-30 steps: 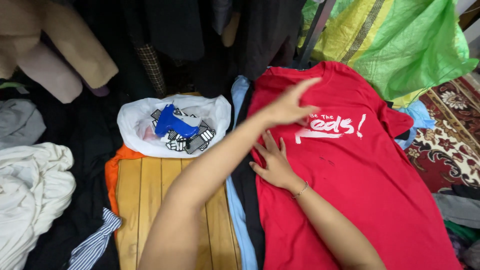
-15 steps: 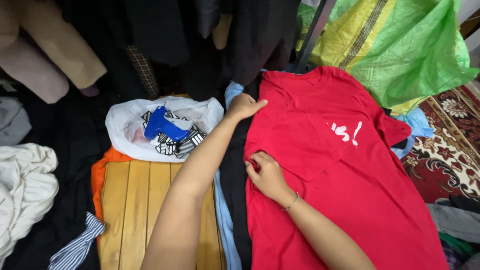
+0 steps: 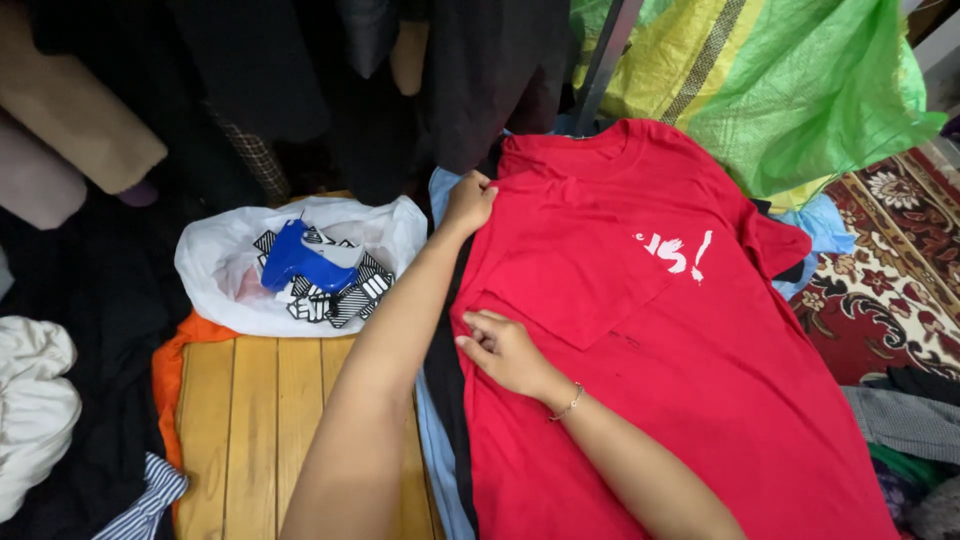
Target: The person folds a black t-shirt on a wooden surface, smoothing it out and folding the sleeves and bottom. They then pick up a red t-shirt, smooth it out, and fold it on top of the black one.
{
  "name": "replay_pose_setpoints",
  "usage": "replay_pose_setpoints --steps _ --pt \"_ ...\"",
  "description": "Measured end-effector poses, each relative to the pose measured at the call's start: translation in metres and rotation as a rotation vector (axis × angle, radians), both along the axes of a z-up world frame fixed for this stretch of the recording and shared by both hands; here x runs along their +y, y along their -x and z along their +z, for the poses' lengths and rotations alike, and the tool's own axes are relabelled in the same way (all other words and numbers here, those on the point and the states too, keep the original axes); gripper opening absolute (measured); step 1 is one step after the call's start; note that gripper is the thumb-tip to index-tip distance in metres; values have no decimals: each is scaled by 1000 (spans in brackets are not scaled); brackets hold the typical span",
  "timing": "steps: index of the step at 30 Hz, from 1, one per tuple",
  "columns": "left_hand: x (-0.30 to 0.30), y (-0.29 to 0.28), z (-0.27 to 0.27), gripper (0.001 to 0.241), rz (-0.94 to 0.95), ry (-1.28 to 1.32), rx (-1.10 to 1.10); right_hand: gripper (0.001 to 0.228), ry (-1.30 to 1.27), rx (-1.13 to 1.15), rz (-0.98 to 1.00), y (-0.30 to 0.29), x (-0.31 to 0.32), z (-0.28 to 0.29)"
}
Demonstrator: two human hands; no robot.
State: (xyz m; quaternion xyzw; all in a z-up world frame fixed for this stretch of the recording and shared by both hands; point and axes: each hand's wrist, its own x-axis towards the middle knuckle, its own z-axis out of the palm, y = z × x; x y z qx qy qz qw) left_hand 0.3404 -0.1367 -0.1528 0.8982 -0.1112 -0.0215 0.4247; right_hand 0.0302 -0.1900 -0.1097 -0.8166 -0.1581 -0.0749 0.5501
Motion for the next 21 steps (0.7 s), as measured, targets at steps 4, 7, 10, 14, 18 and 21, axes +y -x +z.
replay_pose_setpoints --steps 4,7,10,14,18,21 --pt "21 27 25 40 -65 72 80 30 -190 133 39 -3 -5 -6" --pt "40 76 70 49 -114 116 126 30 -190 117 41 -3 -3 -9" --pt "46 101 105 70 -215 111 144 37 -65 59 68 5 5 1" --pt "20 86 87 79 -280 272 92 40 8 88 50 12 8 1" --pt "-5 82 70 46 -208 426 135 50 -34 314 140 12 2 6" --pt "-17 100 99 44 -175 558 198 49 -91 384 197 10 2 15"
